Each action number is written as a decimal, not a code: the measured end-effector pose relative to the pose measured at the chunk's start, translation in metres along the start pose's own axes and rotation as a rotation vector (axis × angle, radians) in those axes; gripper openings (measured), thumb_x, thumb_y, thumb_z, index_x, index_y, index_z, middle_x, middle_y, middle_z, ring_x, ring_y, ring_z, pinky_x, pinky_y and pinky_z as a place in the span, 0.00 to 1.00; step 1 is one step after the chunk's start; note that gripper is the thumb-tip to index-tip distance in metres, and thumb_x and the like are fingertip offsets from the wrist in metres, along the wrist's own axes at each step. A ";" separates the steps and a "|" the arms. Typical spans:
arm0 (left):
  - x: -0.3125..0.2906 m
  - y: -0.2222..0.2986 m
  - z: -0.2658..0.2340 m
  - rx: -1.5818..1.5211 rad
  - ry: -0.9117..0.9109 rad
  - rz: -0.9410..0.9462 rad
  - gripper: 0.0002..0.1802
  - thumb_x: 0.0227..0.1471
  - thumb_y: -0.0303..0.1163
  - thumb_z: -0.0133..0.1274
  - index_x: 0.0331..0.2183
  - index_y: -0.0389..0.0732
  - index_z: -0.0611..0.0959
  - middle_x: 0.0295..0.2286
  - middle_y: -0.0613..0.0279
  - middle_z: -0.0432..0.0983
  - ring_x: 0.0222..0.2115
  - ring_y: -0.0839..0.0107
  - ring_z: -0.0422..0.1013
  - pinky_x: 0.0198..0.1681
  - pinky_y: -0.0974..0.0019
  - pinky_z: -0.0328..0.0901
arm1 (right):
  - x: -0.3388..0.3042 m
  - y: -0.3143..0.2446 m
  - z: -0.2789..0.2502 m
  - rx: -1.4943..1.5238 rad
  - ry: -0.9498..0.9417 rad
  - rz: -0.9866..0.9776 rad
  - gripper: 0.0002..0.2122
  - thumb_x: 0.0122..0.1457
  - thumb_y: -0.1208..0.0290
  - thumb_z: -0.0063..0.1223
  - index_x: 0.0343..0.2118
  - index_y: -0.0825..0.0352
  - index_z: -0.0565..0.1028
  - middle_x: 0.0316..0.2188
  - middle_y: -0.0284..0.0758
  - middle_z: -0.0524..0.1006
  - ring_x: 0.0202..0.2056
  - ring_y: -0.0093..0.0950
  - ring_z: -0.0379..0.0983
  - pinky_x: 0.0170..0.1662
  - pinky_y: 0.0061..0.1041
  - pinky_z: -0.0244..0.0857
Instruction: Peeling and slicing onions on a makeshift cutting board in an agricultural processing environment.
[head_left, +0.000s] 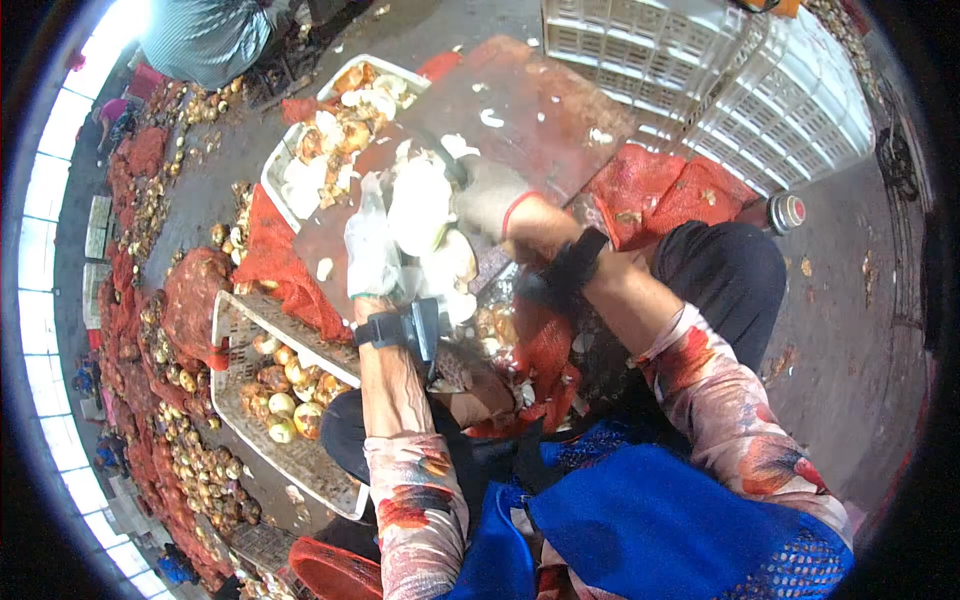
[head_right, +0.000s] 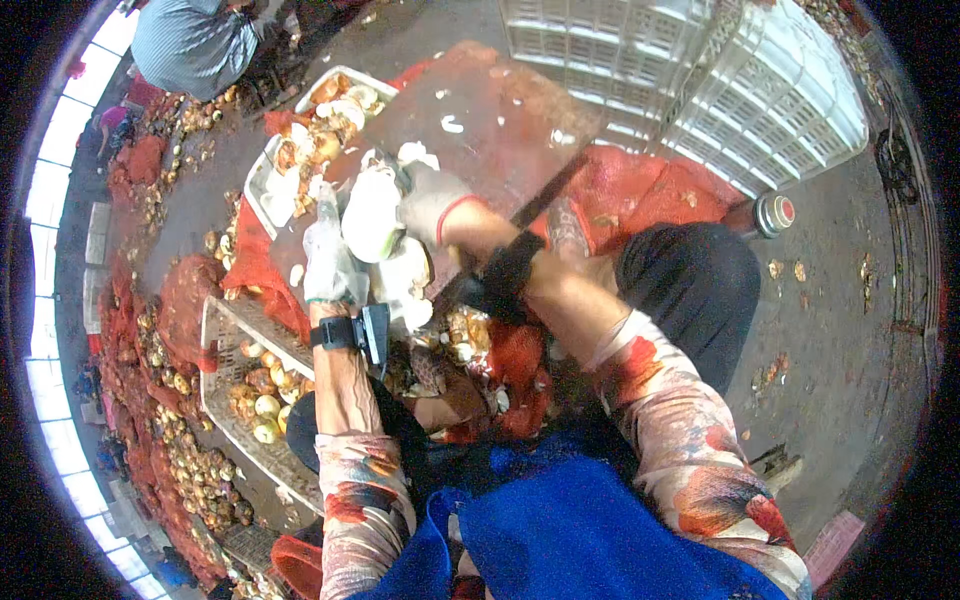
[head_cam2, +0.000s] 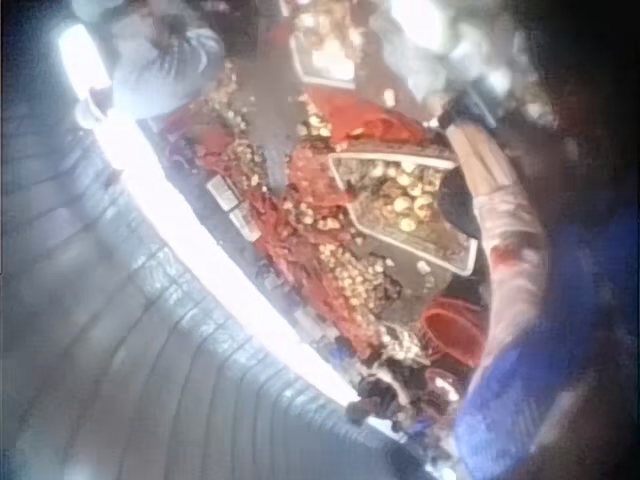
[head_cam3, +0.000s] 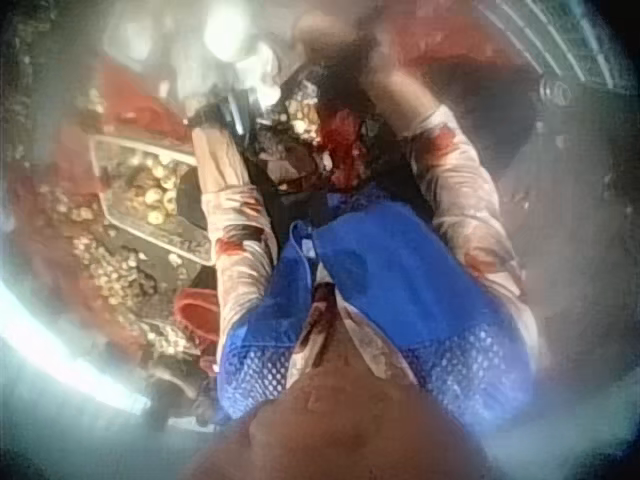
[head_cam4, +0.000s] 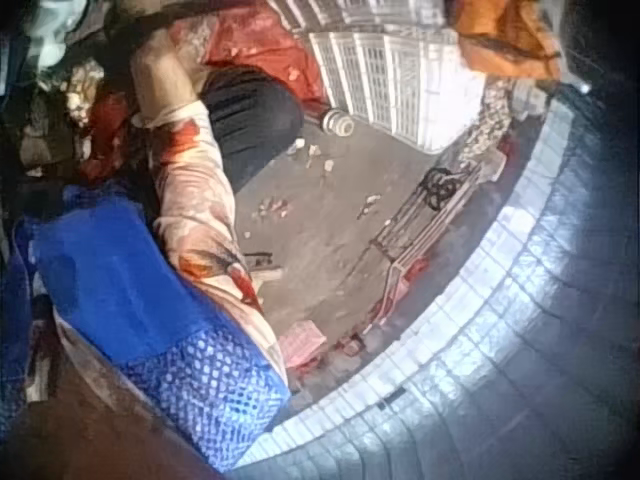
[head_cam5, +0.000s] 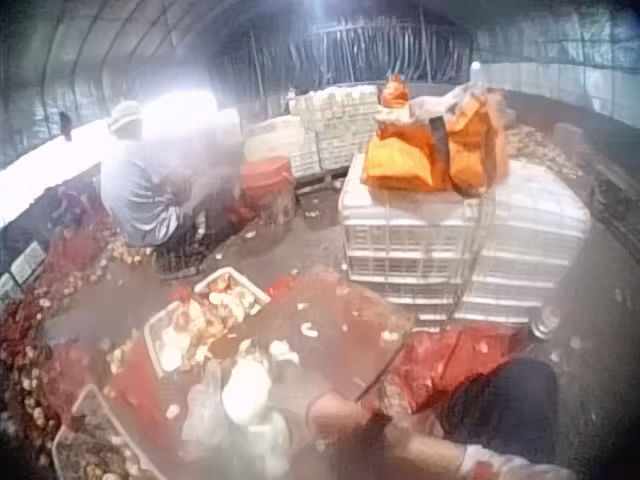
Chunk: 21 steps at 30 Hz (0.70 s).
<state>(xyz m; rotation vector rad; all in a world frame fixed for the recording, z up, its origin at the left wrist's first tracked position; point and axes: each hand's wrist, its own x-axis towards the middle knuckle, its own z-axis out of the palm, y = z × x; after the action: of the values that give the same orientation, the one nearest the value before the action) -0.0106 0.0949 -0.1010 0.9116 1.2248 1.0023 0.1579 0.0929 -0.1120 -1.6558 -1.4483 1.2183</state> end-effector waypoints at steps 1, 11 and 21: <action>-0.023 0.017 0.024 -0.060 0.048 0.120 0.33 0.56 0.56 0.44 0.46 0.34 0.75 0.33 0.59 0.76 0.26 0.72 0.74 0.25 0.69 0.71 | -0.003 0.001 0.005 -0.038 0.050 -0.011 0.17 0.51 0.70 0.49 0.44 0.68 0.70 0.28 0.42 0.76 0.25 0.31 0.75 0.27 0.29 0.68; -0.040 0.012 -0.017 0.207 -0.033 0.038 0.26 0.60 0.33 0.38 0.59 0.40 0.61 0.49 0.58 0.68 0.46 0.73 0.66 0.45 0.72 0.65 | -0.025 -0.008 -0.003 -0.263 0.060 -0.119 0.17 0.50 0.68 0.48 0.44 0.67 0.73 0.39 0.48 0.76 0.41 0.44 0.74 0.44 0.39 0.66; -0.031 -0.005 -0.040 0.945 -0.132 0.421 0.27 0.58 0.28 0.38 0.59 0.39 0.60 0.56 0.54 0.60 0.55 0.56 0.57 0.58 0.62 0.54 | 0.003 -0.008 -0.004 -0.156 -0.110 -0.223 0.20 0.48 0.68 0.47 0.46 0.69 0.71 0.35 0.52 0.76 0.37 0.46 0.75 0.39 0.38 0.68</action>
<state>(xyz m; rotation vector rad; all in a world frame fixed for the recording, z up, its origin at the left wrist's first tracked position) -0.0517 0.0649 -0.1014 2.0002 1.4305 0.6247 0.1580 0.0981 -0.1045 -1.4961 -1.7840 1.1098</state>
